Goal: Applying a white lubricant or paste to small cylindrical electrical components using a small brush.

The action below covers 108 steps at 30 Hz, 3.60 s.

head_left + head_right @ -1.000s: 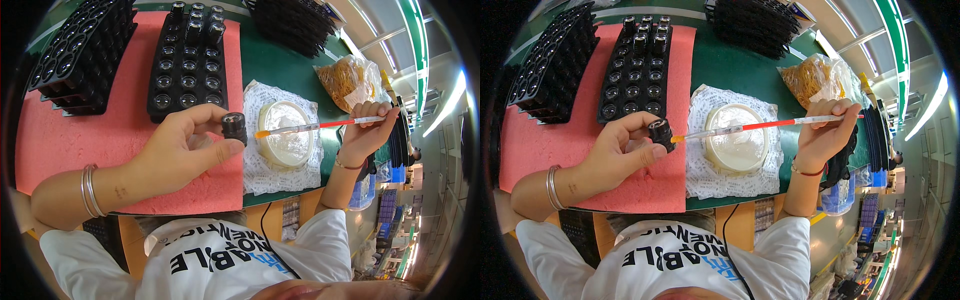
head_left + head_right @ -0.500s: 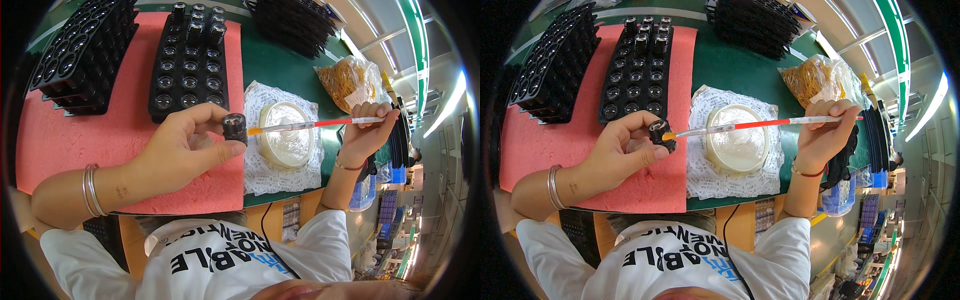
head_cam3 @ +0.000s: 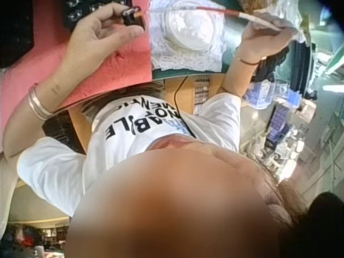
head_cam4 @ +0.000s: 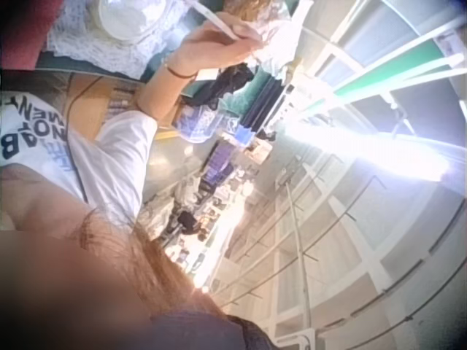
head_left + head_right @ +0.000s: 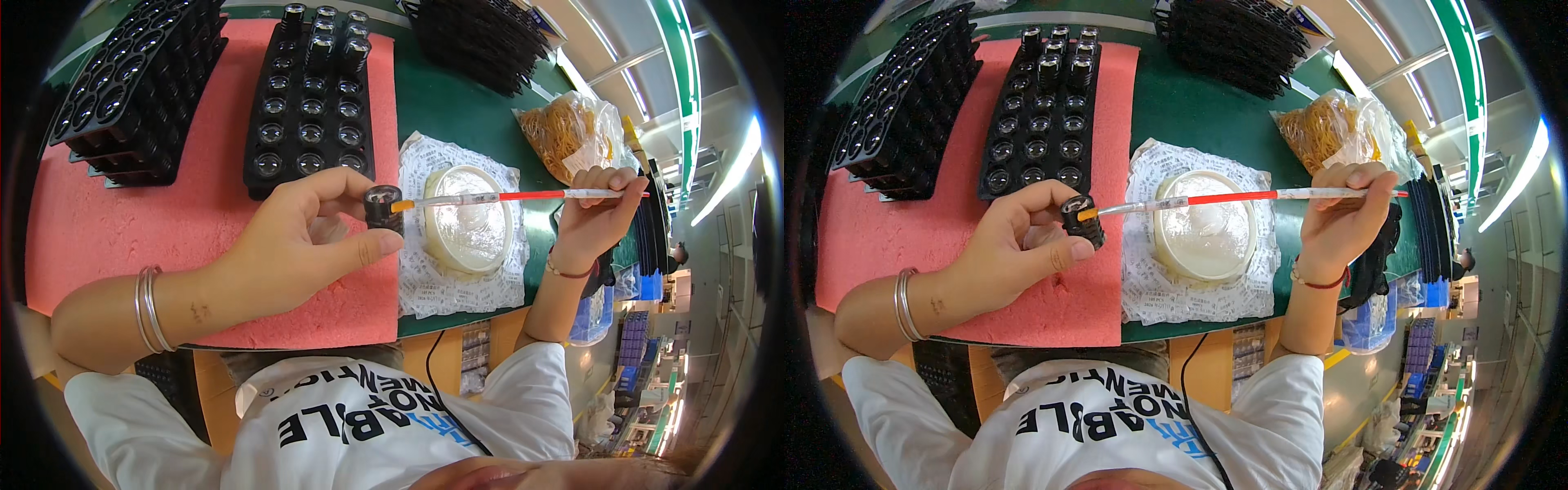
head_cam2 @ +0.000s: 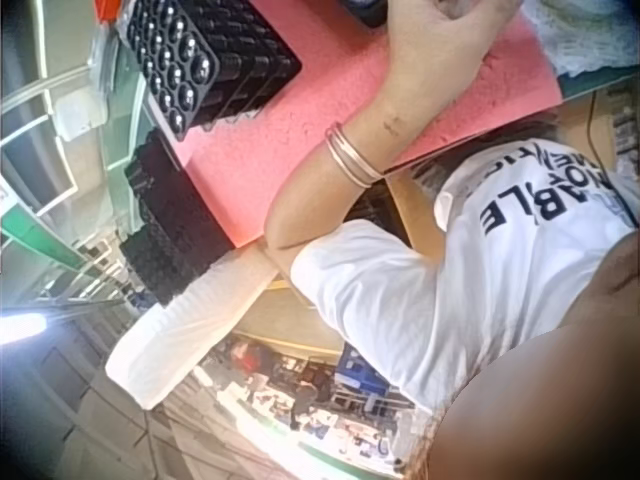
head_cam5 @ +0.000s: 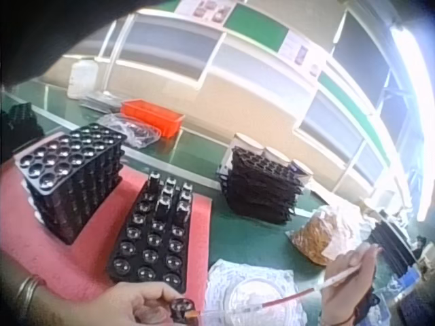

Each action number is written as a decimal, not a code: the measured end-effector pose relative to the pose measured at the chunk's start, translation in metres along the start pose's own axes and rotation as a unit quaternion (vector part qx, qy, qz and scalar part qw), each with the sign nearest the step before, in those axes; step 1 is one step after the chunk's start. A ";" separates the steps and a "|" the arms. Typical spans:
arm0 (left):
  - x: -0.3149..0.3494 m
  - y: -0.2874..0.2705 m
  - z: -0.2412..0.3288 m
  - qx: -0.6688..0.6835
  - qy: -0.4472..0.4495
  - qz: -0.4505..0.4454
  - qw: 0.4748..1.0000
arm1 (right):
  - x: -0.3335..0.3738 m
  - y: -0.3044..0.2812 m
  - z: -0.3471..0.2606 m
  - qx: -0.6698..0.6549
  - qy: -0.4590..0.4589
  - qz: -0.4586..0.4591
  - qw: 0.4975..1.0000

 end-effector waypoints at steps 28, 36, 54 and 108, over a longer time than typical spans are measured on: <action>0.003 0.001 0.005 0.019 -0.031 -0.020 0.999 | -0.006 -0.007 -0.001 -0.011 -0.006 0.038 0.999; 0.003 0.002 0.004 0.028 -0.033 -0.002 0.999 | -0.006 -0.005 -0.003 -0.027 0.008 0.007 1.000; 0.002 0.001 0.006 0.016 -0.033 -0.015 0.999 | -0.005 -0.003 -0.004 -0.027 -0.001 -0.001 1.000; 0.003 -0.002 0.006 0.083 -0.006 0.038 0.996 | -0.009 -0.014 0.003 -0.089 0.046 -0.018 0.995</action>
Point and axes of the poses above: each hand's wrist, its own x-axis away from the middle knuckle, its own y-axis out of the palm, z = x × y, the point moved 3 cm from there along -x, towards the middle knuckle, and after that the axes turned 12 degrees about z, right-handed, at the moved point
